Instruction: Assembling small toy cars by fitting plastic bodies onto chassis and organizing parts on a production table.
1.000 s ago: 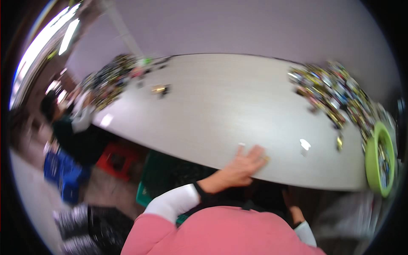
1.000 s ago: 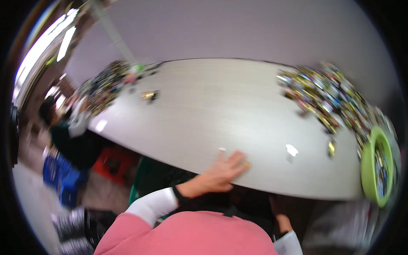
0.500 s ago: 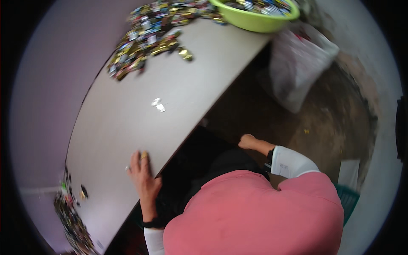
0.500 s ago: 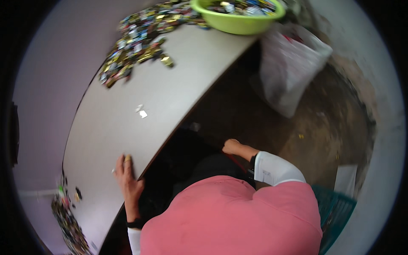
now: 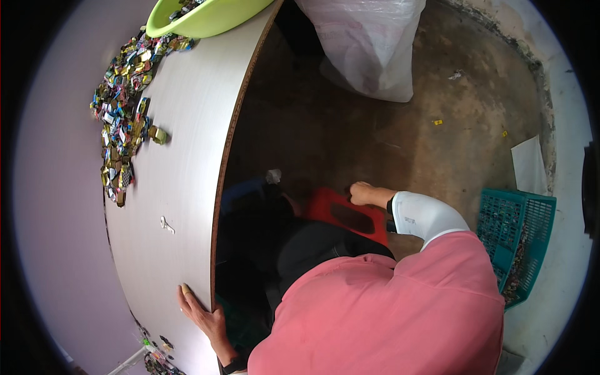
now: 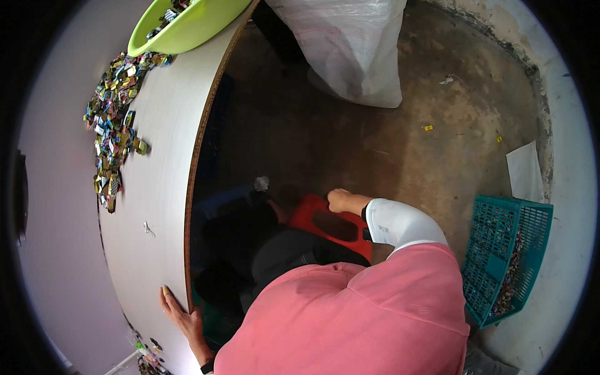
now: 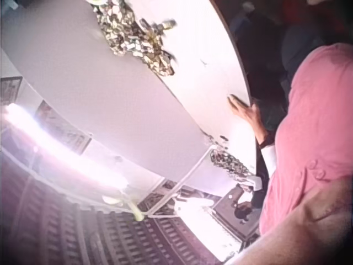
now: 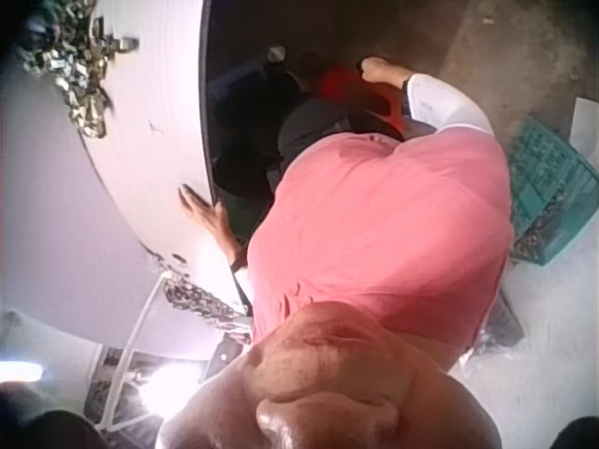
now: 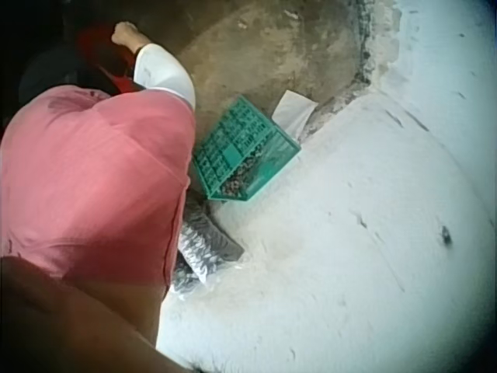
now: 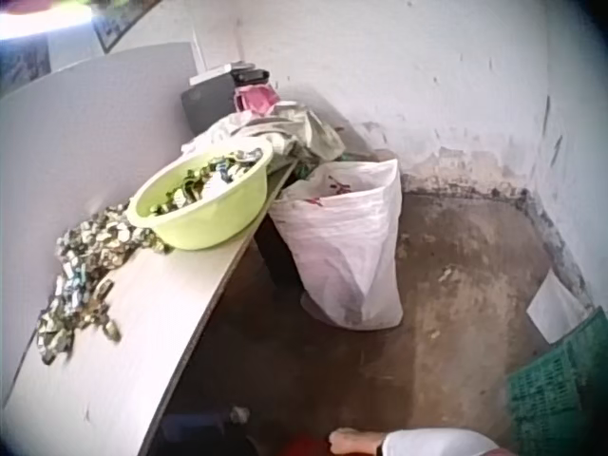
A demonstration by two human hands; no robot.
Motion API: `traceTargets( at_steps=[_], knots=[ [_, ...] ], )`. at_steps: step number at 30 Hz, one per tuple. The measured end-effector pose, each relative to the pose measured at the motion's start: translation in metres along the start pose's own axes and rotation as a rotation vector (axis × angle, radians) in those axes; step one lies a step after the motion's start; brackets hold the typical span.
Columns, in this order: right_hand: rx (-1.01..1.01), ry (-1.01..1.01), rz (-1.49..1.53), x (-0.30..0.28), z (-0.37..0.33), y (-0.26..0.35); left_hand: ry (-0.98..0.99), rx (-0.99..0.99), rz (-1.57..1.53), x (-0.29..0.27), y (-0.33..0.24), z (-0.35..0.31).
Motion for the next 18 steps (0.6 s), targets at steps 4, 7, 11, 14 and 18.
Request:
traceTargets(
  at_steps=[4, 7, 11, 14, 18],
  knots=[
    [-0.097, -0.068, -0.03, 0.012, 0.053, -0.02, -0.004, -0.021, -0.007, 0.007, -0.006, 0.007],
    [-0.198, -0.233, 0.005, 0.004, 0.086, -0.032, -0.022, -0.046, 0.019, 0.006, -0.01, 0.012],
    [-0.075, -0.173, 0.012, 0.004, 0.1, -0.047, -0.022, -0.045, 0.032, 0.007, -0.011, 0.013],
    [-0.015, -0.244, 0.105, -0.011, 0.081, -0.032, -0.007, -0.074, 0.062, 0.009, -0.007, 0.011],
    [-0.02, -0.294, 0.211, -0.038, 0.066, -0.022, 0.049, -0.119, 0.074, 0.015, -0.02, 0.024]
  ],
)
Point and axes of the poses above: each hand's wrist, its own z-axis towards the middle knuckle, its own x-axis out of the palm, y = z × x, the point moved 9 cm from there along z, towards the middle knuckle, and after that the axes turned 5 degrees about -y, right-handed, at the moved point
